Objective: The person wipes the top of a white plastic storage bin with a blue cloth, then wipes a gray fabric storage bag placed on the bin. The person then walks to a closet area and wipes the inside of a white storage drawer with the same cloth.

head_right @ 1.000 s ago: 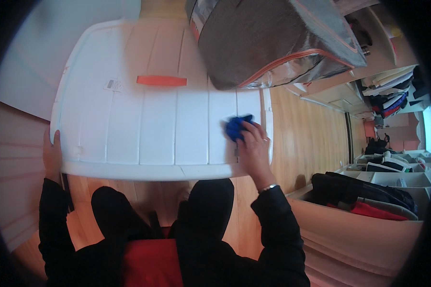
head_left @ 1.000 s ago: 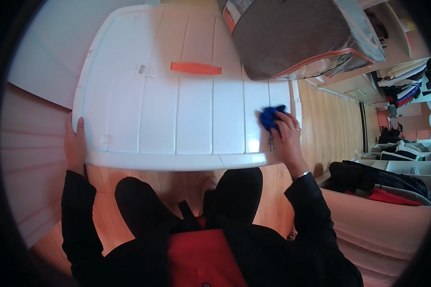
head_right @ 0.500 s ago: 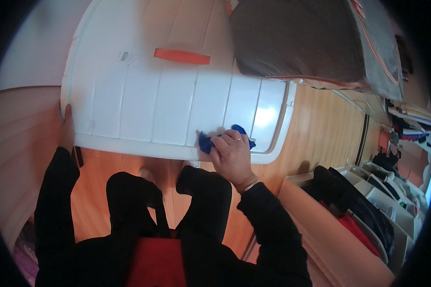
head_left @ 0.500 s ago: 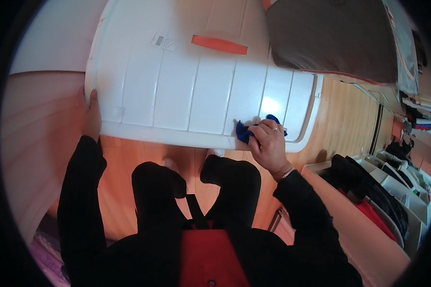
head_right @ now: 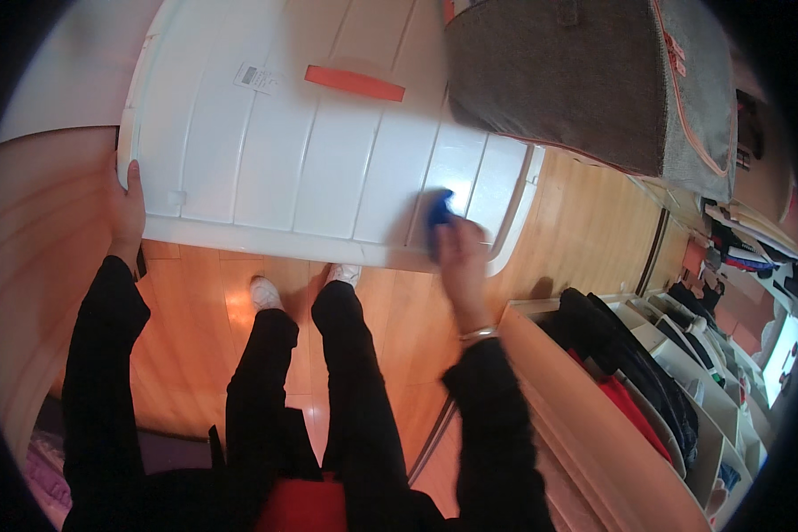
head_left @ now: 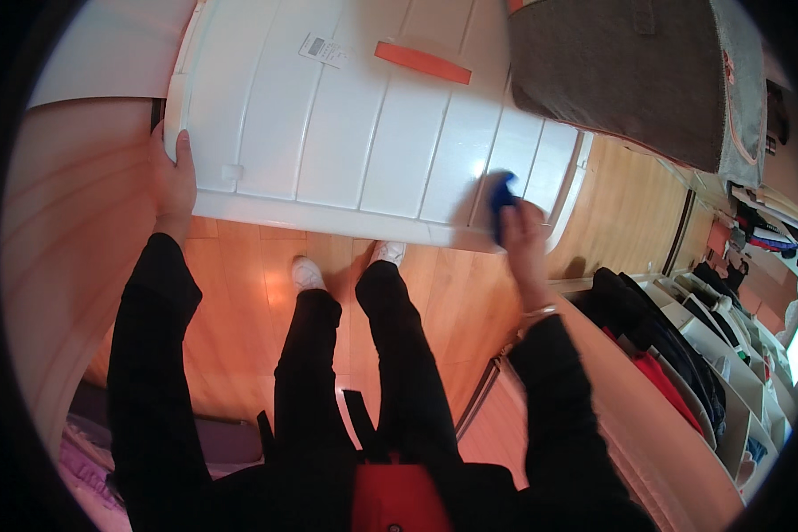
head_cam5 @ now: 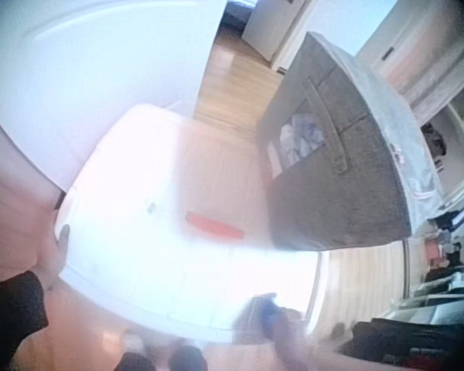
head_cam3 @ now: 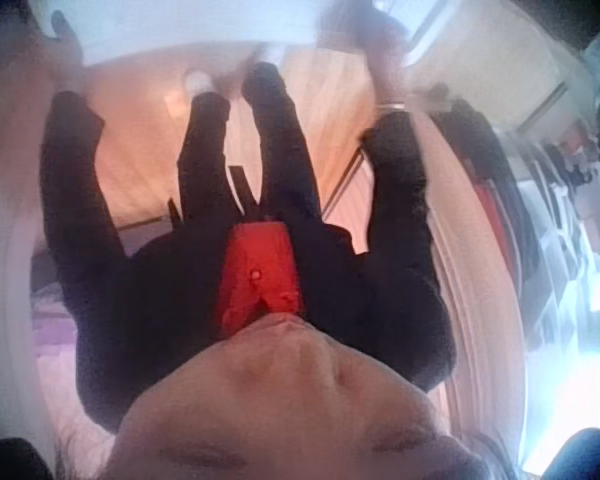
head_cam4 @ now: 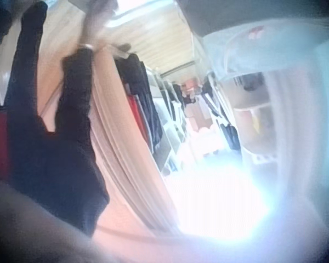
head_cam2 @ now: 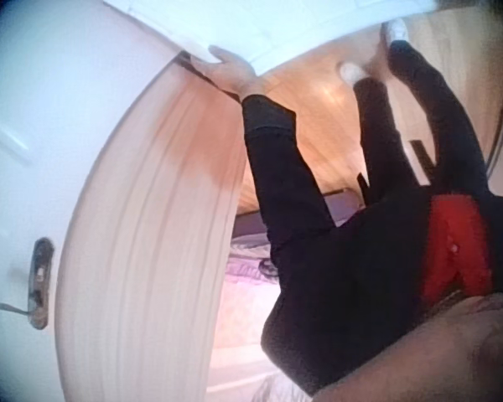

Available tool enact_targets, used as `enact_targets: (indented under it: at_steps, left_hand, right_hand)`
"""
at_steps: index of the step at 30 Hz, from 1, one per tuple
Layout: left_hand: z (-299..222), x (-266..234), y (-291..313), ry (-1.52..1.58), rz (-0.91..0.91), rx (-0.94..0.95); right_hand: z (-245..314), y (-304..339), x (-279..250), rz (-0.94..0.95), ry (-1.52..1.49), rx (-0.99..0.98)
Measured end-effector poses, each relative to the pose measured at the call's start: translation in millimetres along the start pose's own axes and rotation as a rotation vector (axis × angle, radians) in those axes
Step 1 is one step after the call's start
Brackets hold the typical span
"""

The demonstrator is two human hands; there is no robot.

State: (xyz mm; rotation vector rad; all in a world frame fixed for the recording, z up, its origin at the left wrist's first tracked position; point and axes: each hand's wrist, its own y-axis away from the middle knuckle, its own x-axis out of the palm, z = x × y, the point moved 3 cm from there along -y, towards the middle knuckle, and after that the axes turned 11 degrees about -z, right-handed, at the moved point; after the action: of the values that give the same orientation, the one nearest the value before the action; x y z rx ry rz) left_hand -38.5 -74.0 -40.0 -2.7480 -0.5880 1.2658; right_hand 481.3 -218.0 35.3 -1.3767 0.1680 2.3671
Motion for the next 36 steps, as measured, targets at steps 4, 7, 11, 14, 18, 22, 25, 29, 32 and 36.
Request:
enact_targets:
  at_steps: [4, 7, 11, 14, 18, 22, 25, 29, 32, 36]
  left_hand:
    - [-13, -5, -1, -0.201, -0.026, -0.003]
    - [-53, -5, 8, -0.29, 0.012, 0.206]
    - [-122, 26, 61, -0.078, 0.066, 0.481]
    - [-137, 50, 88, -0.41, 0.106, 0.279]
    - [-136, 53, 89, -0.41, 0.088, 0.322]
    - [-138, 51, 88, -0.424, 0.099, 0.322]
    - [-142, 52, 89, -0.43, 0.097, 0.325]
    - [-143, 52, 89, -0.438, 0.11, 0.329]
    - [-142, 52, 89, -0.426, 0.103, 0.338]
    - [-142, 53, 88, -0.434, 0.112, 0.334]
  right_hand:
    - [50, 54, 39, 0.1, 0.164, -0.483]
    - [34, 43, 17, 0.181, 0.312, -0.435]
    - [-3, -9, -6, 0.299, 0.457, -0.22]
    - [9, -33, 5, 0.249, 0.26, -0.092]
    - [72, -31, 61, 0.049, -0.024, -0.269]
    - [98, 30, 81, 0.117, -0.139, -0.525]
    - [50, 31, 52, 0.306, -0.043, -0.467]
    - [-40, -20, -40, 0.377, 0.47, -0.261]
    - [-86, -37, -99, 0.532, 0.858, 0.347]
    - [-40, -42, -39, 0.073, 0.009, 0.035]
